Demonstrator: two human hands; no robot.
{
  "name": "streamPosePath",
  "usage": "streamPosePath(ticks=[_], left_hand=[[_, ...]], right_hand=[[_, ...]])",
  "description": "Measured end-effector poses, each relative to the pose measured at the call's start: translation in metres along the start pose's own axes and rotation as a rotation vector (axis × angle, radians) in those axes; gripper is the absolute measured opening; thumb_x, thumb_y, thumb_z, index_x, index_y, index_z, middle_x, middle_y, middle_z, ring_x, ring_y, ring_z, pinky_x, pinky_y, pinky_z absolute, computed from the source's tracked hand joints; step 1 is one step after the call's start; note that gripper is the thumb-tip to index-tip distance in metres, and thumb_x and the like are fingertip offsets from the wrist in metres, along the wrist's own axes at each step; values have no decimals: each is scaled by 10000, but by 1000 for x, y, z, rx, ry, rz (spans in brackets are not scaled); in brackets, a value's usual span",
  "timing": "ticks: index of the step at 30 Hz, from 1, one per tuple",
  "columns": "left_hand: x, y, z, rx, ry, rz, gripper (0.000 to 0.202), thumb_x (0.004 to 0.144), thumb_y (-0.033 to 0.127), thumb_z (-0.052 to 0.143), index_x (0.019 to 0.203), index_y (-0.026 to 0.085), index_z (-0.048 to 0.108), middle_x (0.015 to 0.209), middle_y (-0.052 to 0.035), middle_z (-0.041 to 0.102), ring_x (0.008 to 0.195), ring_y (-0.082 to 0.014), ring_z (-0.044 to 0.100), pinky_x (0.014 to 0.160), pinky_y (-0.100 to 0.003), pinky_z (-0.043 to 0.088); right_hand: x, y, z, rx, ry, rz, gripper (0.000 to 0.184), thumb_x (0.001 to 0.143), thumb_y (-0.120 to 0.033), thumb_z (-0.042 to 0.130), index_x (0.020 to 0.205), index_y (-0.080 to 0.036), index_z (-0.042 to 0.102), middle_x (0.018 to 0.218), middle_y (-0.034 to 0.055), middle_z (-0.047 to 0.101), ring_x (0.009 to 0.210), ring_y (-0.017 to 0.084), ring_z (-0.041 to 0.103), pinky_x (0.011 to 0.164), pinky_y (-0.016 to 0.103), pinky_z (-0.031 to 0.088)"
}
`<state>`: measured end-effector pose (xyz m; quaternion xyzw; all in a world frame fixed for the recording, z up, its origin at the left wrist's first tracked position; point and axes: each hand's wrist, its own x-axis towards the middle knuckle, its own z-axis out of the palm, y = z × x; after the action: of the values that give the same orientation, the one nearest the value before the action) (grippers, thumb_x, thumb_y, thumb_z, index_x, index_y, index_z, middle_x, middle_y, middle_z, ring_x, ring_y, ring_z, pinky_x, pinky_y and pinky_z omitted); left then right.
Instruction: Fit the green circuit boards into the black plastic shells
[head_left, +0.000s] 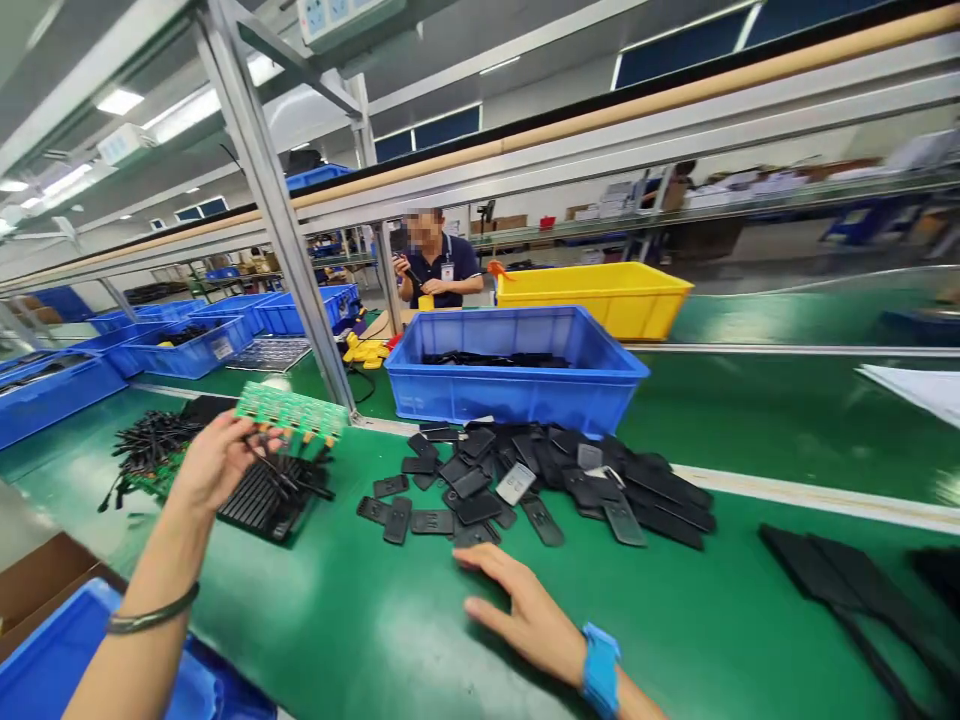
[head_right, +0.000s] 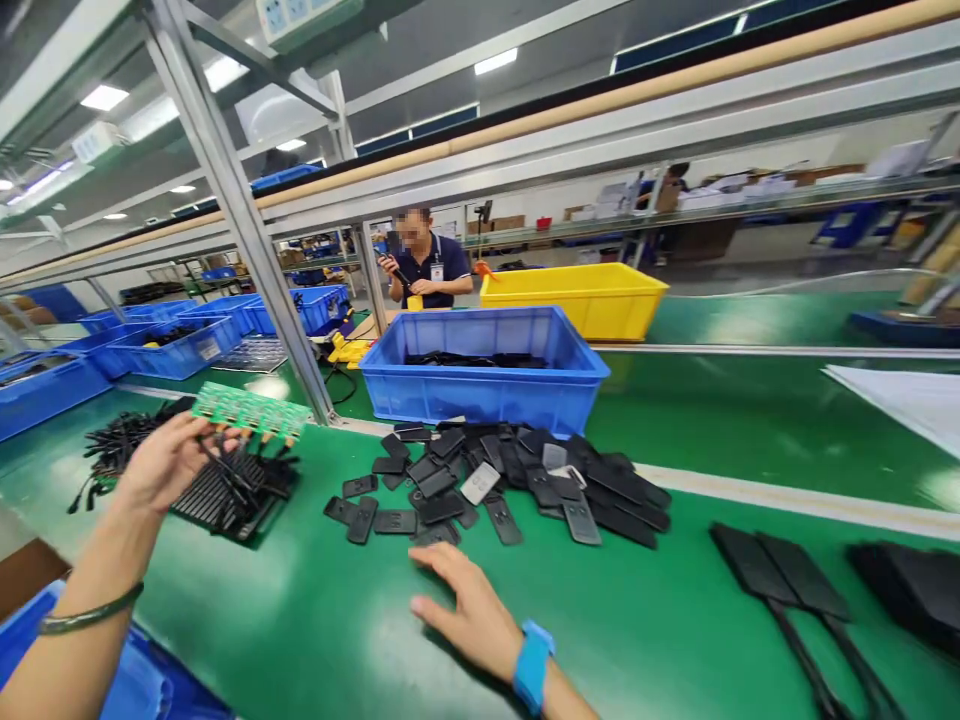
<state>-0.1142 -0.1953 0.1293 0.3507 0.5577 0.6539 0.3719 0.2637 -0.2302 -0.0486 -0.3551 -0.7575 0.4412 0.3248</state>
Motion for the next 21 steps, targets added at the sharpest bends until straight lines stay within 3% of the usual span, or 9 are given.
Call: streamPosePath(ticks=[2, 5, 8, 10, 13, 17, 21], left_hand=[[-26, -27, 51, -137, -349, -225, 119, 764, 73, 560, 869, 125, 583, 792, -63, 716, 745, -220, 711, 673, -335, 574], [-63, -82, 113, -207, -661, -573, 176, 717, 80, 588, 891, 103, 607, 768, -95, 711, 709, -213, 700, 715, -352, 569], [-86, -133, 152, -242, -709, -864, 141, 765, 146, 580, 888, 82, 606, 796, -119, 714, 752, -233, 706, 742, -404, 574], [-92, -155, 166, -226, -706, -947, 212, 827, 252, 576, 922, 65, 603, 814, -141, 717, 753, -245, 710, 693, -399, 585], [-93, -173, 177, -158, -704, -851, 298, 832, 332, 622, 992, 83, 595, 858, -146, 727, 728, -243, 715, 614, -356, 587], [-100, -183, 177, -48, -678, -633, 380, 764, 400, 709, 981, 101, 621, 868, -137, 733, 665, -218, 708, 551, -295, 566], [-113, -183, 171, 20, -722, -382, 455, 775, 503, 665, 947, 82, 677, 821, -122, 739, 659, -208, 693, 559, -274, 547]], right_hand=[[-1, -1, -4, 328, 51, 59, 649, 789, -576, 627, 1334, -244, 513, 1254, 143, 588, 1146, 292, 551, 981, 485, 416], [-1, -4, -9, 806, 173, 119, 647, 823, -633, 546, 1323, -224, 514, 1298, 145, 576, 1159, 282, 560, 941, 469, 456], [0, -6, -15, 1023, 347, 247, 486, 845, -548, 574, 1167, -187, 618, 1145, 130, 670, 1019, 262, 640, 806, 416, 530], [0, -4, -21, 1054, 425, 337, 415, 803, -506, 639, 1041, -167, 663, 1016, 115, 713, 902, 249, 674, 717, 376, 553], [-1, 1, -31, 1059, 435, 405, 401, 758, -520, 673, 923, -154, 684, 898, 100, 730, 793, 235, 687, 646, 346, 562], [-3, 5, -35, 877, 377, 360, 479, 762, -585, 646, 946, -144, 685, 811, 87, 730, 715, 229, 686, 584, 333, 562], [-1, 7, -28, 558, 580, 321, 535, 739, -663, 612, 875, -151, 691, 742, 76, 716, 639, 230, 669, 514, 322, 542]])
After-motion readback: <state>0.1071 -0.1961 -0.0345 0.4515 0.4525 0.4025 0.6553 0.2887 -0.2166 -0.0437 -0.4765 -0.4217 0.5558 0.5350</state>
